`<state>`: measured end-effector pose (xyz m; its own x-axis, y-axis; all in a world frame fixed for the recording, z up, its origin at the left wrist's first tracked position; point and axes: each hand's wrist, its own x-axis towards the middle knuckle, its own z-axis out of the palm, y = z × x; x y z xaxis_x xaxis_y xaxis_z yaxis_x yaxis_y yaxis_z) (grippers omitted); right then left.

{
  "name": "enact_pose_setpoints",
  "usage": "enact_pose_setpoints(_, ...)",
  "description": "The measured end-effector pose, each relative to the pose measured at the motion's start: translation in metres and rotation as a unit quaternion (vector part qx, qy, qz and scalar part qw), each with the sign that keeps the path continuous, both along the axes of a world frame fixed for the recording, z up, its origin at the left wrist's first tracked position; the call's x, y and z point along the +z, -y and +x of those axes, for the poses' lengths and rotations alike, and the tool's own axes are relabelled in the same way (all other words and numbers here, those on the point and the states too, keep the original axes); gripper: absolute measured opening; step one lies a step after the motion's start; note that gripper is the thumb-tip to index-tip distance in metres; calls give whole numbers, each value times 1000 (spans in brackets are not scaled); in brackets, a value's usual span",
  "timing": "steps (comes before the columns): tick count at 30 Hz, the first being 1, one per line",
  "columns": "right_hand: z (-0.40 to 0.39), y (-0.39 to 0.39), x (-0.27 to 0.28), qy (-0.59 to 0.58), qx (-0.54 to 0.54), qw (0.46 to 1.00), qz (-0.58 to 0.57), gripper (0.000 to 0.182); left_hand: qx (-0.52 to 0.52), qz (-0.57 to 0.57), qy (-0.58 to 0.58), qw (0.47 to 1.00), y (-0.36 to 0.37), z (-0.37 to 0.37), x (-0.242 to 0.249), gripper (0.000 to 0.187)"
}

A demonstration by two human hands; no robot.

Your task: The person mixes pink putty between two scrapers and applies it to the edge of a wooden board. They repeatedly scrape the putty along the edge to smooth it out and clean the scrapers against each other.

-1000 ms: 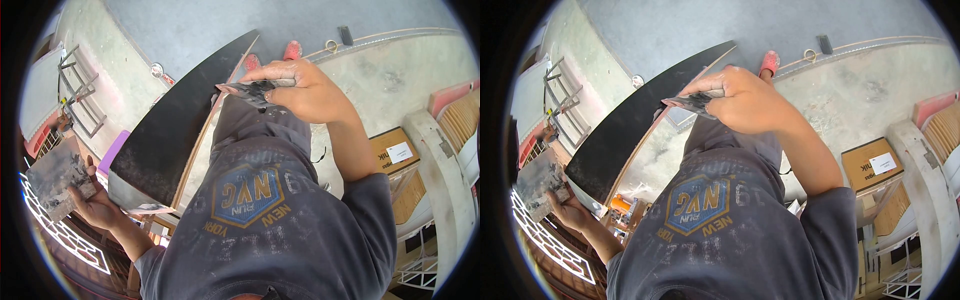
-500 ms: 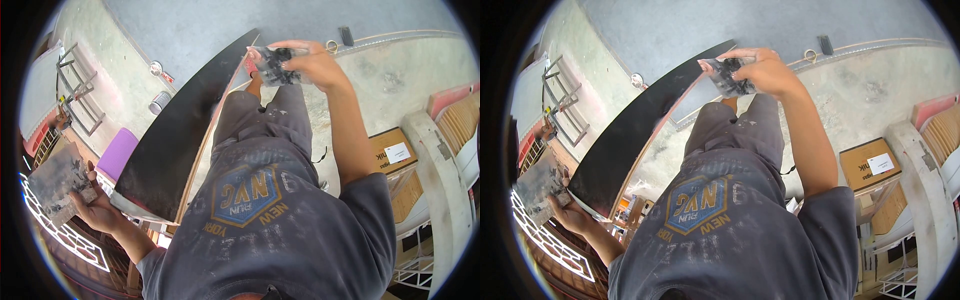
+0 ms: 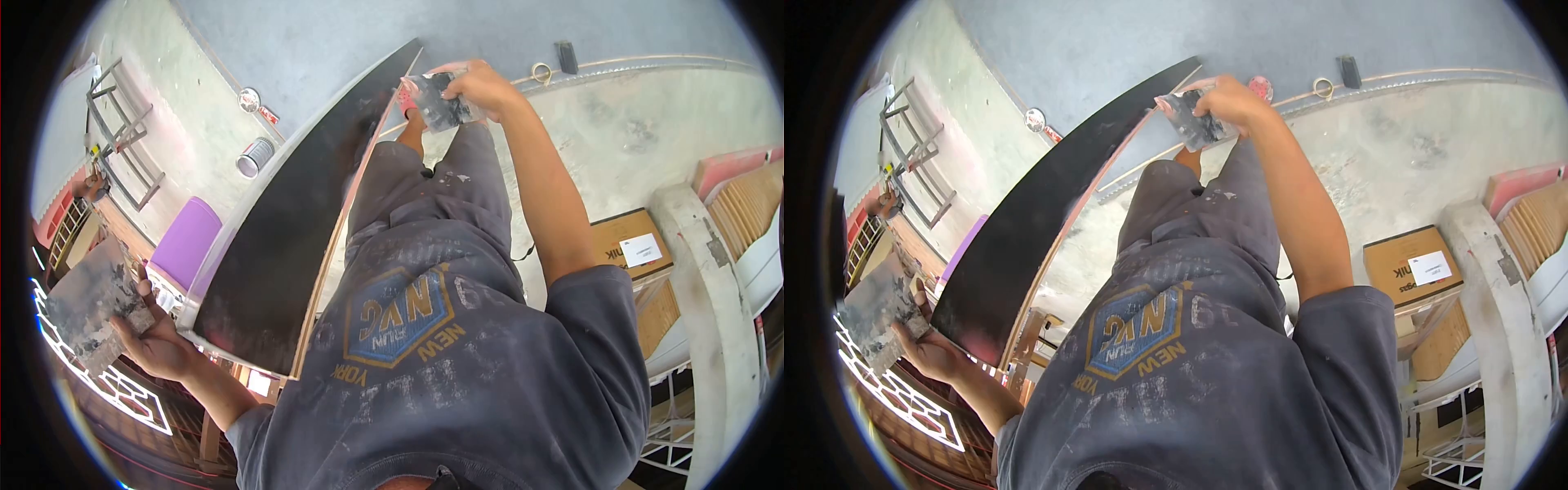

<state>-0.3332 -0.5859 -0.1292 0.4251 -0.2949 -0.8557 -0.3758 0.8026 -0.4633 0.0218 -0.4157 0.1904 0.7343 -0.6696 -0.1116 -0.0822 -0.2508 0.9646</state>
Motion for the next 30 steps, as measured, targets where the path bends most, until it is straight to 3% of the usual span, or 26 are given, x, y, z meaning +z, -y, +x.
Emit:
enact_pose_setpoints(1, -4, -3, 5, 23, -35, 999, 11, 42, -10, -11, -33, 999, -2, 4, 0, 49)
enact_pose_setpoints(2, -9, -3, 8, 47, -69, 996, 21, 42, -60, -27, 8, 998, -2, 9, -1, 48)
enact_pose_setpoints(10, -68, 1, 41, 74, -176, 981, -36, 39, 8, -77, 108, 991, 17, 7, 14, 48)
enact_pose_setpoints(13, -80, 8, 71, 77, -212, 974, -34, 38, -15, -111, 52, 992, 6, 9, 30, 47)
enact_pose_setpoints(18, -72, 15, 99, 81, -272, 958, -30, 38, 30, -135, 36, 990, -18, -10, 31, 46)
enact_pose_setpoints(24, -72, 24, 107, 112, -259, 958, -54, 38, 80, -197, 20, 977, -46, -51, 43, 43)
enact_pose_setpoints(27, -78, 29, 105, 134, -230, 962, -56, 40, 0, -207, -17, 978, -79, -56, 48, 44)
enact_pose_setpoints(30, -75, 35, 104, 134, -231, 962, -53, 41, 19, -216, -13, 976, -92, -76, 54, 46)
